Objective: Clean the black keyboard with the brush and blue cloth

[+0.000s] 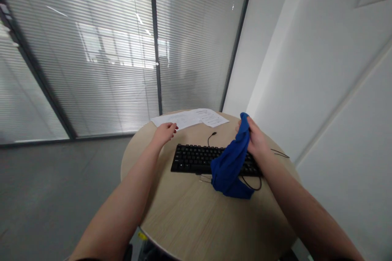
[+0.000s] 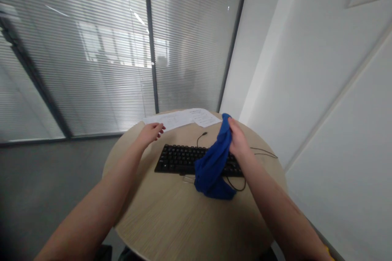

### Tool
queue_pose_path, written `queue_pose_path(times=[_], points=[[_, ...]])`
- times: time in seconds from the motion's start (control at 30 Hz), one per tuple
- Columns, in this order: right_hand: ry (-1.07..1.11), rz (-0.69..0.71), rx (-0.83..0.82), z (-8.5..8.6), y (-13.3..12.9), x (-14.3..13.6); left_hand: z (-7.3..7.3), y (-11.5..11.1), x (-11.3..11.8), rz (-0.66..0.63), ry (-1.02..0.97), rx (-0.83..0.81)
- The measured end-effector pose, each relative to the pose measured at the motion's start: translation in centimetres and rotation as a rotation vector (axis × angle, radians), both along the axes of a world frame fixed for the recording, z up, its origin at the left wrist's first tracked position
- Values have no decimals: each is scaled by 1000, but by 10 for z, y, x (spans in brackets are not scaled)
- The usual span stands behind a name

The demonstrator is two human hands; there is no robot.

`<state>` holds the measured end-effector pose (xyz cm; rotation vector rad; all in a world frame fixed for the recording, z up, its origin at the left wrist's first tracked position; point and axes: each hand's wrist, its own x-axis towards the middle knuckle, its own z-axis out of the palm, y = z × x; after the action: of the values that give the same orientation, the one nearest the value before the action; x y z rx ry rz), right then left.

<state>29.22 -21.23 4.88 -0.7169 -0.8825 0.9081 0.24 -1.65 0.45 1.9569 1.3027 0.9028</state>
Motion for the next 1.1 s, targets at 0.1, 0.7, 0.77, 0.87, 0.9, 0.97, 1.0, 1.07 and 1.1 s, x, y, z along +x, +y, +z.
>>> queue_pose_path(times=[0.1,0.7,0.77,0.87,0.9,0.97,1.0,1.07,1.1], points=[[-178,-115,34,26,15,-3,-1,0,-7,-108,262,-151],[-1626,-36,95,-93,129,-111,1,-11,-18,-500,643,-452],[-1642,-29,107,-96,127,-112,2,-13,-17,-522,652,-449],[-1681,-28,126,-97,125,-113,1,-14,-15,-532,658,-435],[-1692,-26,130,-97,125,-113,0,-14,-14,-529,658,-426],[-1692,-13,136,-96,125,-113,-3,-13,-13,-522,660,-412],[-1680,-2,140,-96,125,-113,-4,-13,-13,-520,659,-411],[-1641,17,153,-96,126,-112,-4,-13,-13,-510,653,-422],[-1621,21,160,-96,126,-112,-4,-13,-13,-505,647,-430]])
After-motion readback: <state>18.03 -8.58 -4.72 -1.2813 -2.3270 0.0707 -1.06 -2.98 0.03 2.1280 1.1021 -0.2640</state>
